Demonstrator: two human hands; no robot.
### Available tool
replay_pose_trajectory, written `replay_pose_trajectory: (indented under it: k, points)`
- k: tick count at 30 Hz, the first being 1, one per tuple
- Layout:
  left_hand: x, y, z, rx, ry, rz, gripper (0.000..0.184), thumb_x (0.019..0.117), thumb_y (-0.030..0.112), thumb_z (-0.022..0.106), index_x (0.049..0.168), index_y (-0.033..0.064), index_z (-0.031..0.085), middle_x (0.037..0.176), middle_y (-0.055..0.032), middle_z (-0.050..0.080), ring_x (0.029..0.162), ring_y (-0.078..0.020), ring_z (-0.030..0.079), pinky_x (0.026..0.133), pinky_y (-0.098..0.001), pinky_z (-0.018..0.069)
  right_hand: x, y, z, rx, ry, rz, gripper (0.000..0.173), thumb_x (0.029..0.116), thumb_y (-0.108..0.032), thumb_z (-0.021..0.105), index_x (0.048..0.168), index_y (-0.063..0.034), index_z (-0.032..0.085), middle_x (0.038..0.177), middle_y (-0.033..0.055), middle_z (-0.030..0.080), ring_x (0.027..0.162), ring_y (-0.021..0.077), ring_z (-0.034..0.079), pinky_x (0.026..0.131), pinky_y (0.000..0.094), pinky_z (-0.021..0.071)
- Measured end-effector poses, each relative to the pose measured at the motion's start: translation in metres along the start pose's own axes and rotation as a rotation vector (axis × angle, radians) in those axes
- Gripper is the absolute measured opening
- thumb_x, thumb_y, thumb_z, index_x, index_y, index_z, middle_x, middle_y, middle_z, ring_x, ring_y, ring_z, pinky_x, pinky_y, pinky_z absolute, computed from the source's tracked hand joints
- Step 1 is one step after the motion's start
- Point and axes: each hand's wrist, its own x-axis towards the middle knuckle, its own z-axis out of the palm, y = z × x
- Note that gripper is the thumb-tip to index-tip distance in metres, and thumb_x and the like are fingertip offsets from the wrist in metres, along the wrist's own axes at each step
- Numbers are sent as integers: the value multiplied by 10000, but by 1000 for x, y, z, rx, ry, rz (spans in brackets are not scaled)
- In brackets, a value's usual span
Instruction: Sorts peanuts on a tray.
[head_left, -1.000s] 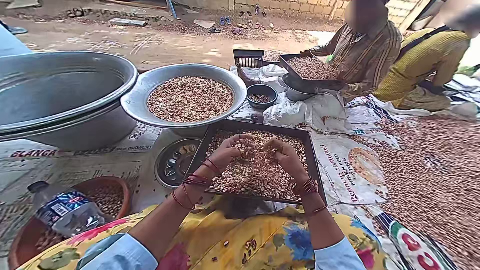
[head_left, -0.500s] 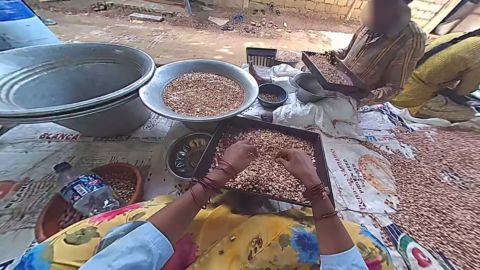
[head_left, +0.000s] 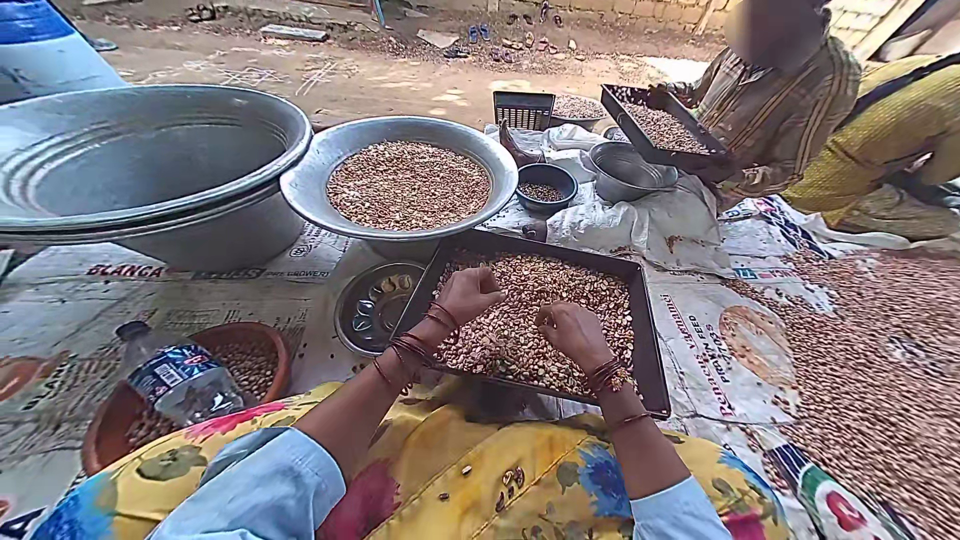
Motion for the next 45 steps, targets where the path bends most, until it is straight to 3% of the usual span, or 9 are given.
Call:
replay_pose_trajectory:
  k: [4,7,10,14,25,31,34,37,45]
  points:
    - [-4,-1,-13,-204,-40,-143,177,1012,22,530,1165,-23,606,916,-92,645,667,-95,613,667,-265,543,0,2,-3,11,-32,29,256,1004,-195,593,1207,-110,723,1192,154,710,1143,350,661,941,584,491]
    - [-3,-6,-8,140,-214,-73,238,1021,138,582,1187,4,687,1014,-150,690,855,-213,625,838,-431,499,-12,9,-19,233,-9,-97,230,1001,-229,637,1166,-105,738,1075,89,735,968,250,686,872,489,524]
    - [-5,-1,2,461,-313,-78,258,1017,188,613,1168,11,726,1118,-240,699,1093,-409,652,986,-613,464,-30,15,-35,823,1,-447,145,965,-130,655,1078,-54,704,926,-73,697,707,-30,601,648,169,518]
    - [-8,5,8,615,-334,-158,262,1008,136,581,1204,32,718,1258,-250,662,1232,-444,603,1024,-628,457,-37,25,-45,848,184,-407,136,971,-134,663,1075,-65,716,954,-69,711,722,-51,606,647,136,507]
    - [4,-16,4,484,-335,-152,294,989,223,648,1150,-10,726,1143,-253,694,1112,-412,653,980,-620,475,-24,20,-32,374,45,-172,212,1021,-239,619,1167,-139,736,1001,25,740,837,149,672,816,421,531]
    - [4,-38,-12,-425,-261,-170,210,969,36,365,983,49,574,725,26,598,584,-58,580,569,-221,508,-24,23,-34,330,52,-134,221,1024,-255,621,1176,-146,738,1008,40,742,852,163,676,839,436,530]
    - [0,-25,-7,-49,-322,-112,190,1016,63,513,1014,5,693,818,-45,658,680,-119,607,691,-304,525,-27,22,-38,303,55,-119,216,1025,-262,625,1161,-141,742,995,41,740,877,174,678,845,448,521]
    - [0,-11,8,444,-368,-99,236,991,167,656,1160,26,741,1114,-212,715,1070,-369,671,988,-574,484,-31,19,-41,262,25,-118,217,1028,-252,620,1152,-128,748,1018,57,748,926,204,697,881,481,525]
    - [0,-9,16,517,-346,-84,300,980,233,683,1142,-17,719,1188,-254,679,1191,-419,618,1036,-599,448,-34,9,-34,34,-281,-369,163,967,-243,698,1038,-118,774,941,104,729,903,290,676,834,556,499]
